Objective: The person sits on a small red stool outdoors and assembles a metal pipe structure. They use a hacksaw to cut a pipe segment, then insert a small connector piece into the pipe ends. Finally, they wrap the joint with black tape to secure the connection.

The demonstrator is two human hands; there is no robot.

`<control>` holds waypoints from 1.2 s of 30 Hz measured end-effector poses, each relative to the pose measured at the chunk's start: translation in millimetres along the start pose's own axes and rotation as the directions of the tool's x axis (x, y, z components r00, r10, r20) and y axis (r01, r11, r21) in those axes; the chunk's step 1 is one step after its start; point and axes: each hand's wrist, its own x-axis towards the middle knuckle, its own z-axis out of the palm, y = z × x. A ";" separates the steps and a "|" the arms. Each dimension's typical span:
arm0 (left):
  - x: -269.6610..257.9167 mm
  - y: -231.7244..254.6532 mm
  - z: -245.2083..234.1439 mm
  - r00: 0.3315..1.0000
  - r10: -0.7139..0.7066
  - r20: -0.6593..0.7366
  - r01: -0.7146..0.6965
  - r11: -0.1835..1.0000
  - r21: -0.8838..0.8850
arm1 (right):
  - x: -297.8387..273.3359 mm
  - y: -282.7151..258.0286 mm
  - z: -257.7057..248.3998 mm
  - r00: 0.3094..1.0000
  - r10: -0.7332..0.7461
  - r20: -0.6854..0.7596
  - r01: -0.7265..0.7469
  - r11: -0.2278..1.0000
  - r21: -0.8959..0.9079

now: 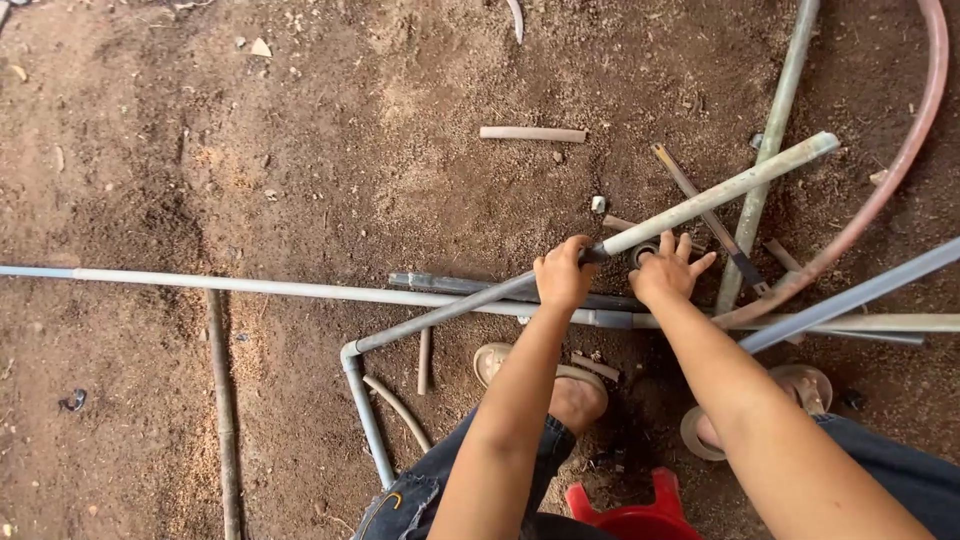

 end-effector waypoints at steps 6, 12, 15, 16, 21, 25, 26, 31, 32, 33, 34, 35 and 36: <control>-3.3 -4.0 9.5 0.989 -0.098 -0.107 0.084 0.988 -0.127 | 57.8 78.3 85.1 0.975 -0.077 -0.207 0.197 0.724 0.661; -39.5 63.7 -15.6 1.000 0.024 0.003 -0.008 0.458 -0.889 | -115.0 91.3 -20.0 0.859 -0.457 -0.231 -0.010 -0.466 0.885; -67.7 91.2 -36.3 0.992 0.121 0.033 0.003 0.240 -0.971 | -131.6 100.9 -22.3 0.830 -0.447 -0.332 0.085 -0.487 0.869; -69.7 89.9 -34.9 0.992 0.121 0.027 -0.003 0.239 -0.971 | -143.4 102.9 -31.9 0.827 -0.450 -0.336 0.089 -0.486 0.870; -87.8 111.4 -60.9 0.983 0.184 0.012 -0.039 0.273 -0.961 | -182.3 116.7 -60.1 0.653 -0.390 -0.649 0.746 0.186 0.639; -117.5 146.9 -88.9 0.973 0.229 0.006 -0.080 0.362 -0.929 | -177.9 122.5 -41.9 0.534 -0.349 -0.770 0.835 0.360 0.416; -118.1 147.2 -82.9 0.979 0.203 0.024 -0.048 0.344 -0.938 | -180.5 126.0 -43.2 0.514 -0.351 -0.783 0.840 0.391 0.376; -119.3 145.7 -55.2 0.992 0.095 0.084 0.049 0.326 -0.944 | -186.2 127.9 -40.2 0.517 -0.331 -0.789 0.838 0.386 0.387; -119.7 145.3 -51.8 0.994 0.075 0.078 0.047 0.350 -0.935 | -182.1 127.4 -34.9 0.530 -0.304 -0.792 0.821 0.420 0.387; -119.8 144.8 -48.5 0.996 0.056 0.071 0.046 0.374 -0.926 | -177.7 126.7 -29.7 0.541 -0.277 -0.794 0.802 0.453 0.389; -118.4 141.0 -46.7 0.996 0.056 0.072 0.046 0.376 -0.926 | -178.7 126.5 -29.1 0.542 -0.275 -0.794 0.802 0.452 0.390; -116.6 137.2 -45.0 0.998 0.047 0.038 0.010 0.486 -0.874 | -179.5 126.2 -28.6 0.559 -0.273 -0.783 0.791 0.458 0.405; -114.2 133.3 -43.3 0.999 0.043 0.002 -0.023 0.588 -0.808 | -179.7 125.7 -28.6 0.575 -0.271 -0.772 0.781 0.464 0.418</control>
